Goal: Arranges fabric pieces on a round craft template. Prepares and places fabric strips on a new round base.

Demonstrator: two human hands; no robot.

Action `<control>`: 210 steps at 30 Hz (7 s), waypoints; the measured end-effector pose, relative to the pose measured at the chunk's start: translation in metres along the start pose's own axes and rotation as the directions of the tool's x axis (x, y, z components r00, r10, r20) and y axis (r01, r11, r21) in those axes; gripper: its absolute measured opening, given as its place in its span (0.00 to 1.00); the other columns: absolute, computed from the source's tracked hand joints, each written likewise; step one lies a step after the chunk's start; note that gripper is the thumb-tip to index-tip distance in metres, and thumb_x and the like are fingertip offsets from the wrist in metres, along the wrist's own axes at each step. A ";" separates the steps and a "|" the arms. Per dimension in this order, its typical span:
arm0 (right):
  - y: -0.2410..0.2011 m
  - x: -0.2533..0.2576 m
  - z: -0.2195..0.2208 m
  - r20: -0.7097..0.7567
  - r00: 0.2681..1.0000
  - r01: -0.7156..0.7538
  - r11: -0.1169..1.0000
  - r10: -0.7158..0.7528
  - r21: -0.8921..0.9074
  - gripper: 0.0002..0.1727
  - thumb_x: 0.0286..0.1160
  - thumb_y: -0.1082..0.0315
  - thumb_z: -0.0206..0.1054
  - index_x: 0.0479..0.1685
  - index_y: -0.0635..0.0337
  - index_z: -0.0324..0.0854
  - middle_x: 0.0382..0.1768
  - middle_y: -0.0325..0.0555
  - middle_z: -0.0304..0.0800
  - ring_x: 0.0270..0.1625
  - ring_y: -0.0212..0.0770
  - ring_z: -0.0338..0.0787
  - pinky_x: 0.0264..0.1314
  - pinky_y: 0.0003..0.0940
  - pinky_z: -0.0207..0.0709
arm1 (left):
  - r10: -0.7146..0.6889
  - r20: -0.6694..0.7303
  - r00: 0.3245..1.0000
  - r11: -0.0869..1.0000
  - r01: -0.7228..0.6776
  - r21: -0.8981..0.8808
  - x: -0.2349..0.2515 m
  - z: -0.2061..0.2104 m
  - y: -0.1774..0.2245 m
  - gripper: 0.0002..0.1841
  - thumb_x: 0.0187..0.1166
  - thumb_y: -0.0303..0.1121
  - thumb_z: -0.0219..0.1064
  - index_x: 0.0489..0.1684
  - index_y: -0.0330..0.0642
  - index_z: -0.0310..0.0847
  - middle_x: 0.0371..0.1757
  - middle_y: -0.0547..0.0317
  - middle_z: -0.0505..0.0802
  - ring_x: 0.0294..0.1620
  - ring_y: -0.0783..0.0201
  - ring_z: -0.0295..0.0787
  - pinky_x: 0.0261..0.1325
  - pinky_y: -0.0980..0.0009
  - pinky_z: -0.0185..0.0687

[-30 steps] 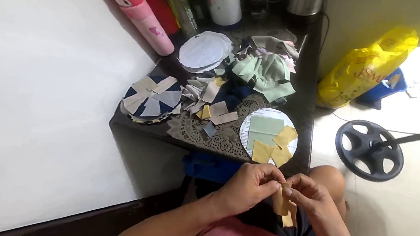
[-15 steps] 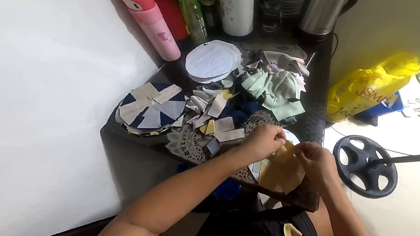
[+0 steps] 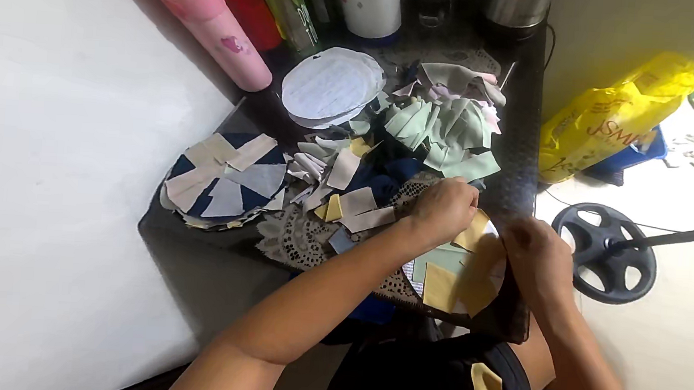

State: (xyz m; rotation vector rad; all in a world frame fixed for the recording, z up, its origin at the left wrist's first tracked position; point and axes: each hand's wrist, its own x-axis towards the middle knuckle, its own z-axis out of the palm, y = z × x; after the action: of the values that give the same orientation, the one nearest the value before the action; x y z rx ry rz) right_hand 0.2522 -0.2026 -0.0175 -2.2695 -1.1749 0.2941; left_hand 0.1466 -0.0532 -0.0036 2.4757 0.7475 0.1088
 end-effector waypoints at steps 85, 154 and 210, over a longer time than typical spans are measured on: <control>0.017 -0.001 0.034 -0.215 0.958 0.184 0.982 -0.190 -0.049 0.19 0.73 0.79 0.61 0.54 0.51 0.93 0.54 0.58 0.90 0.55 0.64 0.88 0.49 0.59 0.78 | 0.043 -0.178 0.983 0.996 -0.027 0.090 -0.033 0.020 -0.002 0.17 0.82 0.27 0.61 0.66 0.40 0.87 0.59 0.44 0.90 0.64 0.43 0.86 0.64 0.46 0.81; 0.051 -0.231 0.021 -0.236 0.969 0.080 0.806 0.075 0.587 0.15 0.86 0.65 0.58 0.42 0.66 0.88 0.32 0.37 0.91 0.32 0.19 0.86 0.37 0.15 0.82 | -0.073 0.657 0.750 -0.129 0.646 -0.752 -0.203 0.106 0.063 0.12 0.90 0.24 0.53 0.61 0.33 0.80 0.53 0.52 0.95 0.54 0.60 0.94 0.63 0.63 0.90; -0.017 0.034 0.020 0.001 0.990 0.142 0.990 -0.142 0.022 0.08 0.74 0.74 0.70 0.46 0.58 0.93 0.49 0.59 0.89 0.55 0.62 0.87 0.53 0.62 0.78 | -0.313 -0.078 0.947 0.950 0.310 -0.045 -0.027 -0.001 -0.010 0.13 0.84 0.38 0.66 0.35 0.38 0.88 0.30 0.49 0.90 0.38 0.50 0.90 0.41 0.49 0.82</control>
State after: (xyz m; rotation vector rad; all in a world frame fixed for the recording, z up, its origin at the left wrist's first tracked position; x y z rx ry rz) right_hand 0.2523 -0.1598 -0.0222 -2.1541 -1.3204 0.2536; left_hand 0.1181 -0.0598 -0.0056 2.3010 1.1539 0.1079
